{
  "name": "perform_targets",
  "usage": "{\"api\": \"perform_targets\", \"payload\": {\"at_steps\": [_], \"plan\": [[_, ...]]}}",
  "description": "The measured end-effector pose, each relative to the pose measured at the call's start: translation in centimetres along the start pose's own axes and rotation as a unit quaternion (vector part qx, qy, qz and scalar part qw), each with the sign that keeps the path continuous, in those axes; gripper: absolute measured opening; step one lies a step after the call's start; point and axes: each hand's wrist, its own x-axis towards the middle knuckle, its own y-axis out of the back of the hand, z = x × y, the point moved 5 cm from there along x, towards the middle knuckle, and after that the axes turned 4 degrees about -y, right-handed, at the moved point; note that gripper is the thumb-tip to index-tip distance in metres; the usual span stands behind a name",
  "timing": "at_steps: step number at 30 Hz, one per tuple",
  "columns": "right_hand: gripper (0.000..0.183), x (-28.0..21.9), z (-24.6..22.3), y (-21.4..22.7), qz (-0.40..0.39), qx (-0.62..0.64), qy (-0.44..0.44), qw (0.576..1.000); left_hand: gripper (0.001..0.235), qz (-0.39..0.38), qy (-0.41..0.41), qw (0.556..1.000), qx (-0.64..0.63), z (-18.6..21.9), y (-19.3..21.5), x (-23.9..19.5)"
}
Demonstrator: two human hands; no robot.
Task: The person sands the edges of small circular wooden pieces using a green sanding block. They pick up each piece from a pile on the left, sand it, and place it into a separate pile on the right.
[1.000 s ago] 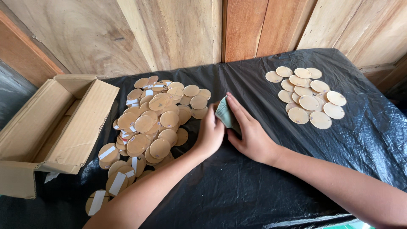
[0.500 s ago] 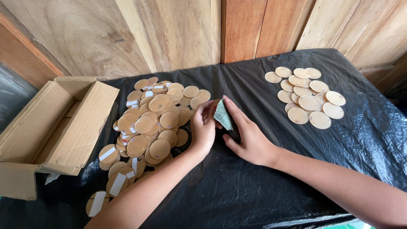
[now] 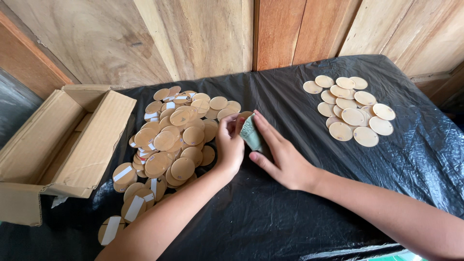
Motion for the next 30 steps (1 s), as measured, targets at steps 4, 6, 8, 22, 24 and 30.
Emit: {"api": "perform_targets", "payload": {"at_steps": [4, 6, 8, 22, 24, 30], "plan": [[0.081, -0.2, 0.0, -0.1, 0.013, 0.003, -0.002, 1.000, 0.020, -0.006, -0.008, 1.000, -0.011, 1.3, -0.2, -0.4], [0.081, -0.1, 0.0, 0.6, 0.030, -0.012, 0.012, 0.999, 0.008, -0.101, -0.024, 0.995, 0.003, 2.7, -1.1, -1.1], [0.078, 0.2, 0.8, 1.0, 0.038, -0.010, 0.009, 0.999, 0.005, -0.142, -0.049, 0.988, 0.022, 2.1, -1.7, -1.3], [0.074, 0.0, 0.1, 0.3, 0.011, 0.019, -0.001, 1.000, 0.018, -0.023, -0.026, 0.999, -0.034, -0.8, -0.3, -0.2], [0.069, 0.1, 0.9, 0.6, 0.019, 0.016, -0.005, 1.000, 0.032, -0.124, -0.091, 0.988, 0.004, 1.5, -1.6, -1.7], [0.069, 0.6, 1.7, 0.7, 0.037, 0.032, 0.006, 0.999, 0.040, -0.147, -0.011, 0.989, -0.034, 1.8, -2.0, -2.0]]}}
